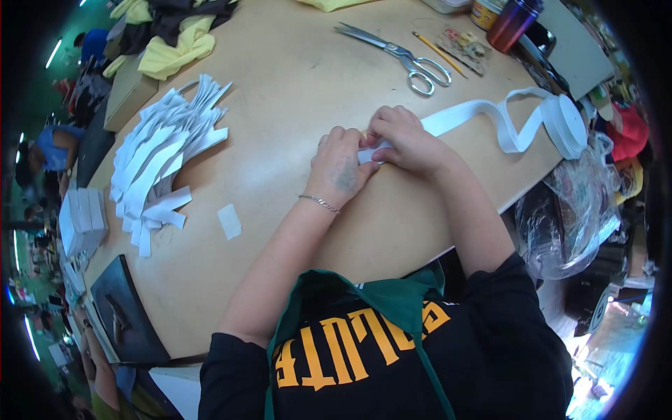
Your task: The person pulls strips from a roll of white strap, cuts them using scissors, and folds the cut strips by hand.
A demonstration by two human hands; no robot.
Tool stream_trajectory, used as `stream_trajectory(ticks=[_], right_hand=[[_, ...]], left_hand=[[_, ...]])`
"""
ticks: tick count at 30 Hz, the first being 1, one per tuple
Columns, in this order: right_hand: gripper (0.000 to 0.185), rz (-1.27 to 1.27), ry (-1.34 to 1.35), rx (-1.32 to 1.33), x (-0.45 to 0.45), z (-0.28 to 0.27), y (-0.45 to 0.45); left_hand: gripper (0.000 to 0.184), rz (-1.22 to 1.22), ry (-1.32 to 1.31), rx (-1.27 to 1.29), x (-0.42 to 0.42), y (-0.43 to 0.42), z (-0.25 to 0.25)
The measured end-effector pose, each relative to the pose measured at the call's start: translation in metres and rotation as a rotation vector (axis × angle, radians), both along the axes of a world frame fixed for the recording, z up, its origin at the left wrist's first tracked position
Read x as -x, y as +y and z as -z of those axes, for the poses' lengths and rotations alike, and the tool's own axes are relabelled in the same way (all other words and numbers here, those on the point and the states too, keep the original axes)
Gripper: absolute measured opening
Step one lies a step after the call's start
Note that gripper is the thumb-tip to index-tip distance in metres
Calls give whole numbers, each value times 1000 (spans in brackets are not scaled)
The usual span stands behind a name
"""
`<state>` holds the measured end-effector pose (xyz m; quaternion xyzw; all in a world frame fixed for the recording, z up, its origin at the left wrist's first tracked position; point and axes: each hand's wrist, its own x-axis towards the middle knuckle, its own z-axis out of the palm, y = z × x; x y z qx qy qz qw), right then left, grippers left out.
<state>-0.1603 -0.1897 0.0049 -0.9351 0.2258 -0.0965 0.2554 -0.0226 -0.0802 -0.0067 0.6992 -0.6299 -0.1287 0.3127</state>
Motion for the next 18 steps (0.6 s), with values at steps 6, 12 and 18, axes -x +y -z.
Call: stream_trajectory(ticks=[6, 12, 18], right_hand=[[25, 16, -84, -95, 7, -1, 6], [26, -47, -1, -44, 19, -27, 35], [31, -14, 61, 125, 46, -50, 32]], left_hand=[[24, -76, 475, -149, 11, -3, -5], [9, 59, 241, -75, -22, 60, -53], [9, -74, 206, -148, -82, 163, -91]])
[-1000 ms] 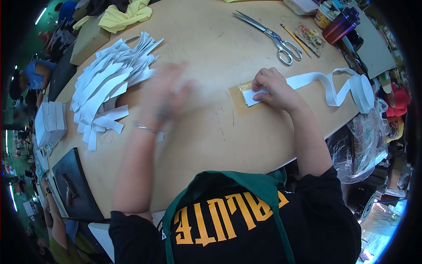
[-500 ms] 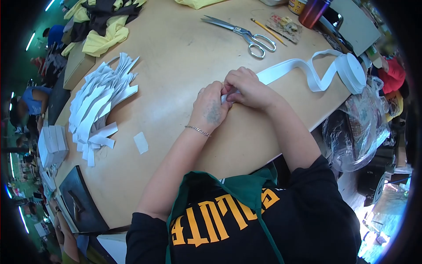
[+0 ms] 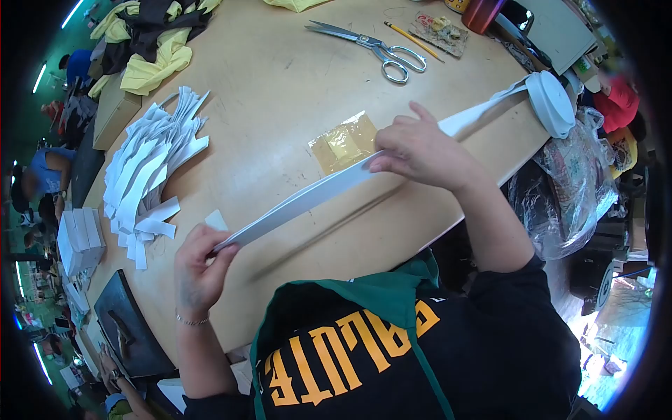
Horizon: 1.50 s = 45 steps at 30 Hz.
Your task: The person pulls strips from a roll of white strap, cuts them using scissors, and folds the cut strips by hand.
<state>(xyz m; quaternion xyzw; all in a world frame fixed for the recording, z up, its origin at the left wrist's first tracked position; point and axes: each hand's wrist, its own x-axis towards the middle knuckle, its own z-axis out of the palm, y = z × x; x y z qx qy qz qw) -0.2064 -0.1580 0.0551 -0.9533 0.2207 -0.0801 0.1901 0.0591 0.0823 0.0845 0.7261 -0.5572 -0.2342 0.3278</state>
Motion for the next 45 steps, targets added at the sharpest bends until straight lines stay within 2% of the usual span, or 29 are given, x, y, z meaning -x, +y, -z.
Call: stream_trajectory(ticks=[3, 4, 7, 10, 12, 15, 19, 23, 26, 28, 30, 31, 32, 33, 34, 35, 36, 39, 41, 43, 45], right_hand=[[35, 106, 69, 127, 19, 8, -18], [37, 163, 138, 87, 28, 10, -25], [39, 358, 250, 351, 68, 36, -46], [49, 666, -18, 641, 138, 72, -72], [63, 916, 22, 819, 170, 75, -79], [65, 1035, 161, 819, 190, 73, -84], [65, 973, 239, 771, 215, 75, -99], [67, 840, 95, 802, 294, 91, -160], [74, 1089, 434, 722, 322, 78, -186], [91, 1272, 666, 633, 316, 69, -196], [102, 1213, 1004, 605, 286, 48, -204], [101, 1018, 725, 476, 257, 39, -198], [94, 734, 309, 329, 193, 12, -156], [88, 398, 2, 98, 130, -16, -114], [83, 49, -237, 95, 49, -45, -57], [82, -229, -375, -180, -16, -65, -7], [85, -372, -431, -351, -63, -79, 54], [74, -795, -496, -310, -163, -106, 167], [64, -914, -176, -468, -199, -129, 190], [38, -794, 7, -440, -202, -123, 189], [22, -731, -4, -396, -192, -100, 163]], left_hand=[[9, -202, 56, 35, -32, 44, 12], [9, -254, 55, 13, -46, 59, 18], [10, -384, -3, -66, -80, 102, 32], [11, -495, -132, -163, -101, 144, 36], [12, -572, -120, -183, -111, 173, 32], [13, -653, -49, -193, -121, 209, 24], [15, -662, 21, -179, -124, 226, 19], [15, -587, 18, -142, -95, 201, 12], [13, -543, -83, -114, -82, 184, 9], [8, -544, -181, -108, -68, 176, -6], [4, -532, -239, -30, -55, 171, -22], [5, -494, -345, -20, -50, 168, -35], [7, -493, -376, 3, -41, 162, -48], [9, -485, -422, 11, -34, 157, -61], [11, -472, -458, 41, -30, 154, -72], [13, -419, -569, 10, -20, 144, -90], [13, -384, -607, 13, -11, 137, -104], [15, -274, -683, 91, 2, 123, -128], [15, -246, -718, 134, 4, 124, -134], [16, -244, -758, 142, 0, 129, -139], [13, -290, -696, 119, -10, 137, -135]])
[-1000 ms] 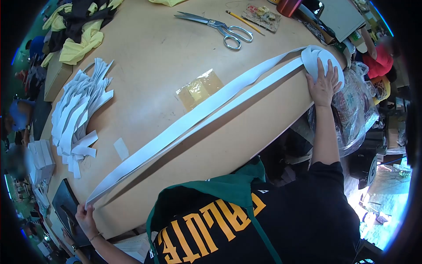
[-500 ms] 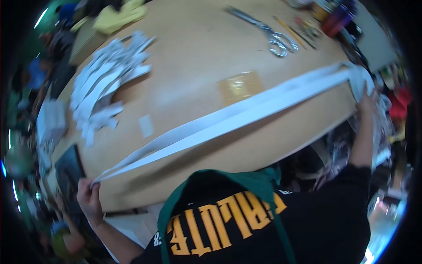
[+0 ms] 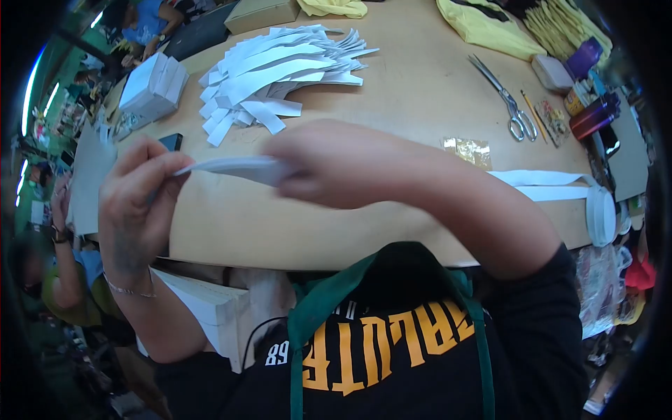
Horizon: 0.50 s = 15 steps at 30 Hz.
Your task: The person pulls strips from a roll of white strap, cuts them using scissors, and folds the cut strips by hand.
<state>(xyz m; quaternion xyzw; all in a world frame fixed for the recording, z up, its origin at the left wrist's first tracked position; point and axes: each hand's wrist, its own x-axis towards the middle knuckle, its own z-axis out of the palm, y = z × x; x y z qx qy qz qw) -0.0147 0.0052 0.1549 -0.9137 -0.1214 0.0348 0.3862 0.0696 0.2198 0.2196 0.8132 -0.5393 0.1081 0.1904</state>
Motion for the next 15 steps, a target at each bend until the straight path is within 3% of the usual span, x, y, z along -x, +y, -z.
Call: stream_trajectory(ticks=[1, 3, 5, 9, 11, 14, 15], right_hand=[[16, 18, 62, -27, 15, 9, -20], [17, 54, 427, -39, 51, 13, -61], [19, 102, 519, -293, 99, 30, -103], [20, 353, 682, -130, 186, 38, -166], [24, 617, 766, -143, 240, 31, -210], [16, 958, 563, 331, 320, 30, -287], [18, 1038, 543, 332, 346, 40, -323]], left_hand=[[12, -7, 47, 26, -8, 3, 6], [9, -23, 215, 63, -29, 7, 24], [10, 10, 397, 106, -57, 7, 51], [10, 38, 646, 125, -97, 3, 103], [12, 18, 827, 131, -102, -6, 124], [14, -21, 1080, 95, -83, -41, 167], [13, 0, 1091, 44, -66, -60, 184]])
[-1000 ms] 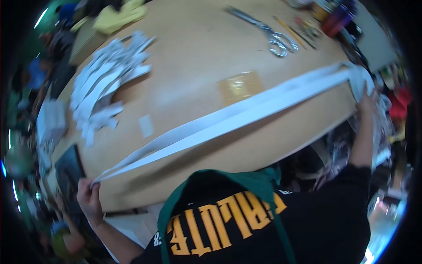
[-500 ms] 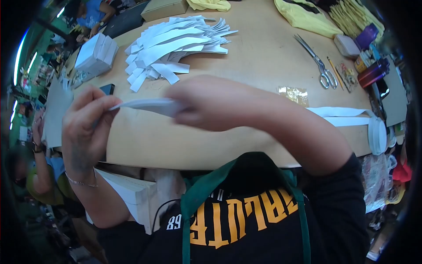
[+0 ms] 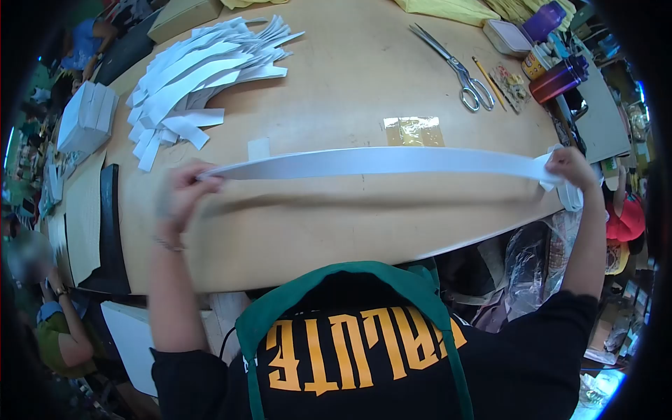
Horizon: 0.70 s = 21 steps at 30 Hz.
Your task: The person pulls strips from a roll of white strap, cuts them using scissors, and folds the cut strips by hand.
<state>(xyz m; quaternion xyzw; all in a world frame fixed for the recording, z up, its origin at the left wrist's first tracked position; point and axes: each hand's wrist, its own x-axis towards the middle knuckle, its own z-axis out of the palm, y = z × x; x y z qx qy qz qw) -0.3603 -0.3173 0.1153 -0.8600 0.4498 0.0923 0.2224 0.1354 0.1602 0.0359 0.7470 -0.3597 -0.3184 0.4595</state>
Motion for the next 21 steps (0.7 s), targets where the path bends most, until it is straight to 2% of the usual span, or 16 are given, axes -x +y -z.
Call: stream_trajectory(ticks=[2, 4, 6, 8, 9, 10, 11, 12, 13, 15, 18, 21], right_hand=[[22, 60, 229, 403, 8, 3, -34], [26, 215, 472, 655, -28, 3, -22], [27, 152, 557, 932, -49, 24, -22], [31, 95, 329, 1086, -110, 39, 18], [40, 80, 207, 792, -153, 42, 37], [46, -169, -85, 598, -186, 58, 65], [45, -466, -594, 441, -214, 83, 111], [43, -712, -707, 381, -242, 79, 162], [41, -789, -773, 270, -263, 84, 199], [33, -758, -670, -13, -286, 91, 233], [23, -665, -490, -259, -296, 90, 230], [20, -565, -500, -407, -301, 93, 227]], left_hand=[[14, 39, 38, -64, 45, -41, 12], [17, -23, 139, -106, 79, -73, 22], [16, -95, 217, -120, 95, -91, 29], [11, -139, 225, -116, 104, -98, 24], [11, -113, 125, -105, 106, -98, 20], [11, -87, 24, -95, 108, -96, 15], [11, -62, -76, -90, 108, -94, 11], [11, -47, -95, -82, 108, -91, 8], [11, -32, -117, -73, 107, -89, 4], [11, -48, -138, -19, 104, -86, 4], [12, -87, -136, 90, 93, -83, 22], [16, -212, 535, 158, 98, -86, 26]])
